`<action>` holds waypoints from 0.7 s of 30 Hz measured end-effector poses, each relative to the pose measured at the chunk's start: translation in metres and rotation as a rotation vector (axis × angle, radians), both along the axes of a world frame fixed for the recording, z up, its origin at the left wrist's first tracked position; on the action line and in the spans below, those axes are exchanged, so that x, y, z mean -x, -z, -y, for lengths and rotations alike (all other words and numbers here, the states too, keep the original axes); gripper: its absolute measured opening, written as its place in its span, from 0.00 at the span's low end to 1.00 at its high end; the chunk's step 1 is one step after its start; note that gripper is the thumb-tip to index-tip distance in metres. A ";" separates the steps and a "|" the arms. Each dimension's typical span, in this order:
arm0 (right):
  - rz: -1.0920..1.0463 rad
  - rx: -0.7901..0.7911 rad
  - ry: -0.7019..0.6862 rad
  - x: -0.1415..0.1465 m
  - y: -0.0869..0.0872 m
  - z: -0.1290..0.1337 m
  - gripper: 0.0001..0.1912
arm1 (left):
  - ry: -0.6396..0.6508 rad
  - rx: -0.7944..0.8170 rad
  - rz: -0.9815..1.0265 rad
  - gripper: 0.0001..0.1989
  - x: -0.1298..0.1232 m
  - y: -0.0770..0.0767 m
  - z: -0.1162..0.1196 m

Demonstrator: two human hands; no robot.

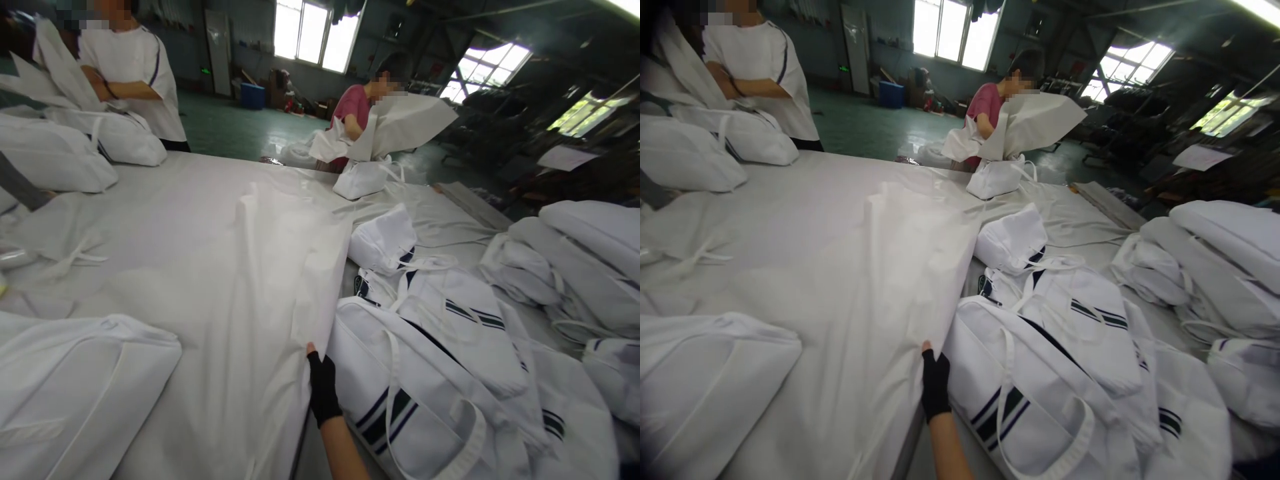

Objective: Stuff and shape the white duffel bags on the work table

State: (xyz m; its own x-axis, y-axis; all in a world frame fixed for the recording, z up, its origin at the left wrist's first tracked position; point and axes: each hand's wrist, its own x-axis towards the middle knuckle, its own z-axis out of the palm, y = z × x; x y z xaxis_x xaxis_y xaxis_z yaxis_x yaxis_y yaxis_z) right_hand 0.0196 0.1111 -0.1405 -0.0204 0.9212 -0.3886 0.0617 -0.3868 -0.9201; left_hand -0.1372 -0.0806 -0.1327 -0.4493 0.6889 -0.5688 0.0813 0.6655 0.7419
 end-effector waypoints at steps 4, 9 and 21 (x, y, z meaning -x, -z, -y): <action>0.249 -0.120 -0.014 -0.003 0.008 0.012 0.34 | 0.037 -0.126 -0.160 0.27 -0.002 -0.017 -0.021; 0.255 -0.262 -0.119 0.014 -0.008 0.018 0.33 | 0.255 -0.368 -0.329 0.37 -0.024 -0.020 -0.097; 0.223 -0.204 0.073 -0.039 -0.003 0.039 0.34 | 0.425 -0.136 0.263 0.41 0.012 -0.064 -0.125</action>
State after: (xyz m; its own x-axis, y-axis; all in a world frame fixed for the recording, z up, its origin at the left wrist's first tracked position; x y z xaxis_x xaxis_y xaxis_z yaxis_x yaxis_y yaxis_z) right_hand 0.0585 0.0717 -0.1371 0.1137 0.9765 -0.1833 0.2500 -0.2067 -0.9459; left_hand -0.1493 0.0443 -0.0682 0.0322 0.8550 -0.5176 0.1223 0.5106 0.8511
